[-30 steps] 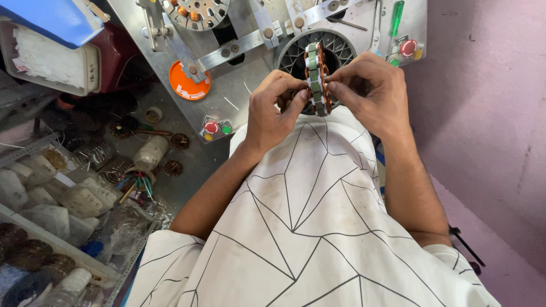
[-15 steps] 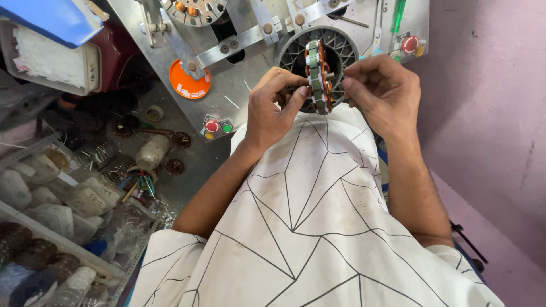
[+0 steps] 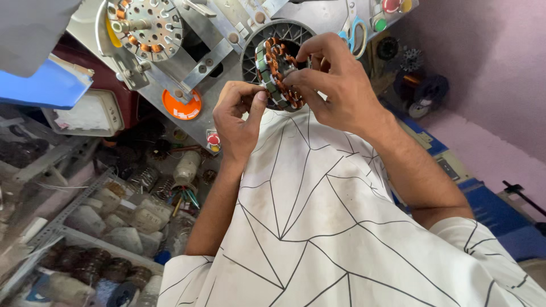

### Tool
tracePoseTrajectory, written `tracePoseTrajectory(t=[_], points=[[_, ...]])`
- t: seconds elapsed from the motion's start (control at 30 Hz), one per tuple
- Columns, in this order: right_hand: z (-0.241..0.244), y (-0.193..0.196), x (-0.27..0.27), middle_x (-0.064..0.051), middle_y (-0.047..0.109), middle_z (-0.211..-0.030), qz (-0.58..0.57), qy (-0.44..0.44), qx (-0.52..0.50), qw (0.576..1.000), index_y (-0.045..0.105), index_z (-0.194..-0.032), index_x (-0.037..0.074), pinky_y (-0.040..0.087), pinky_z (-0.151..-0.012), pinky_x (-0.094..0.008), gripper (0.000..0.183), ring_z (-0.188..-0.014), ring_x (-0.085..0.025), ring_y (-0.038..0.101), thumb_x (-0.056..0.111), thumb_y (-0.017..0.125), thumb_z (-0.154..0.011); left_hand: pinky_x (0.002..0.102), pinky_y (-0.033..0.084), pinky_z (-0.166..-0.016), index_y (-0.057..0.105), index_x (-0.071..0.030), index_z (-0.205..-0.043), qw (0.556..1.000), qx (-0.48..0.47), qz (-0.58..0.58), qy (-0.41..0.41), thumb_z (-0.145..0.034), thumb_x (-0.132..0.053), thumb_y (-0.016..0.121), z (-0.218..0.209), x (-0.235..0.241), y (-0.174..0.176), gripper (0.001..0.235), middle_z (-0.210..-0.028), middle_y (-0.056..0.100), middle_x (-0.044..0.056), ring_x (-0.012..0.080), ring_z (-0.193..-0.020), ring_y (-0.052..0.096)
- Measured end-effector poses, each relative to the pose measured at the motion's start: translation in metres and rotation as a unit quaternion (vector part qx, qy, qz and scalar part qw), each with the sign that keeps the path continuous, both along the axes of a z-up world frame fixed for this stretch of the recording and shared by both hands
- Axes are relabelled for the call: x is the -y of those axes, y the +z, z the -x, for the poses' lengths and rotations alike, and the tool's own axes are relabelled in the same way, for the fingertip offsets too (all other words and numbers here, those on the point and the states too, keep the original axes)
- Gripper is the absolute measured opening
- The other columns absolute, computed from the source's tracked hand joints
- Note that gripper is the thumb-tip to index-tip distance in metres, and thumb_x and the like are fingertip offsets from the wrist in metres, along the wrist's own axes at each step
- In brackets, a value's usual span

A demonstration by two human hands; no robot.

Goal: The person places copper coils into a stator core and manually threads wires through the component, then uses scissors to trim excess material while working at a machine.

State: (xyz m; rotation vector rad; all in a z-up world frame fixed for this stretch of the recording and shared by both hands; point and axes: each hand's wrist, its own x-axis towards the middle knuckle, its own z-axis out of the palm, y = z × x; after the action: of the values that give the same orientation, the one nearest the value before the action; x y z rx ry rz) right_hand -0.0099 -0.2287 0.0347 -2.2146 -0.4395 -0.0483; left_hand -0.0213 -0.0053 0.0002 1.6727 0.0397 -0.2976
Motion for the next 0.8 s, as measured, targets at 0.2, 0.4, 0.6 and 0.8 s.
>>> tracePoseTrajectory(t=[0.2, 0.4, 0.6, 0.8], points=[[-0.001, -0.007, 0.000, -0.009, 0.057, -0.119, 0.054, 0.016, 0.079, 0.995, 0.073, -0.105, 0.008, 0.051, -0.075, -0.038, 0.024, -0.105, -0.029, 0.057, -0.002, 0.079, -0.083, 0.021, 0.055, -0.077, 0.068, 0.005, -0.105, 0.999, 0.008, -0.031, 0.001, -0.101, -0.001, 0.068, 0.004, -0.003, -0.001, 0.007, -0.105, 0.061, 0.004, 0.0076, -0.090, 0.064], [-0.002, 0.021, -0.002, -0.010, 0.058, -0.122, 0.046, 0.015, 0.041, 0.998, 0.063, -0.098, 0.005, 0.050, -0.085, -0.042, 0.023, -0.110, -0.033, 0.054, 0.002, 0.077, -0.081, 0.022, 0.052, -0.072, 0.067, 0.004, -0.099, 0.996, 0.030, -0.078, 0.027, -0.099, -0.003, 0.069, 0.010, -0.016, -0.004, 0.007, -0.098, 0.059, 0.004, 0.0066, -0.082, 0.061], [0.003, 0.044, 0.005, -0.013, 0.057, -0.113, 0.144, -0.024, 0.067, 0.987, 0.058, -0.093, 0.002, 0.050, -0.086, -0.044, 0.022, -0.105, -0.033, 0.055, -0.003, 0.074, -0.078, 0.022, 0.051, -0.069, 0.066, 0.002, -0.096, 0.993, 0.036, -0.098, 0.061, -0.098, -0.003, 0.070, 0.013, -0.023, -0.006, 0.007, -0.095, 0.059, 0.004, 0.0063, -0.077, 0.060], [0.003, 0.024, 0.015, -0.012, 0.064, -0.112, -0.015, -0.002, -0.062, 0.998, 0.061, -0.113, -0.001, 0.055, -0.084, -0.036, 0.023, -0.099, -0.029, 0.065, 0.011, 0.076, -0.101, 0.023, 0.050, -0.059, 0.057, 0.003, -0.120, 0.973, 0.142, -0.169, 0.069, -0.086, -0.002, 0.068, 0.009, -0.013, 0.028, 0.036, -0.117, 0.056, 0.013, 0.0073, -0.065, 0.058]])
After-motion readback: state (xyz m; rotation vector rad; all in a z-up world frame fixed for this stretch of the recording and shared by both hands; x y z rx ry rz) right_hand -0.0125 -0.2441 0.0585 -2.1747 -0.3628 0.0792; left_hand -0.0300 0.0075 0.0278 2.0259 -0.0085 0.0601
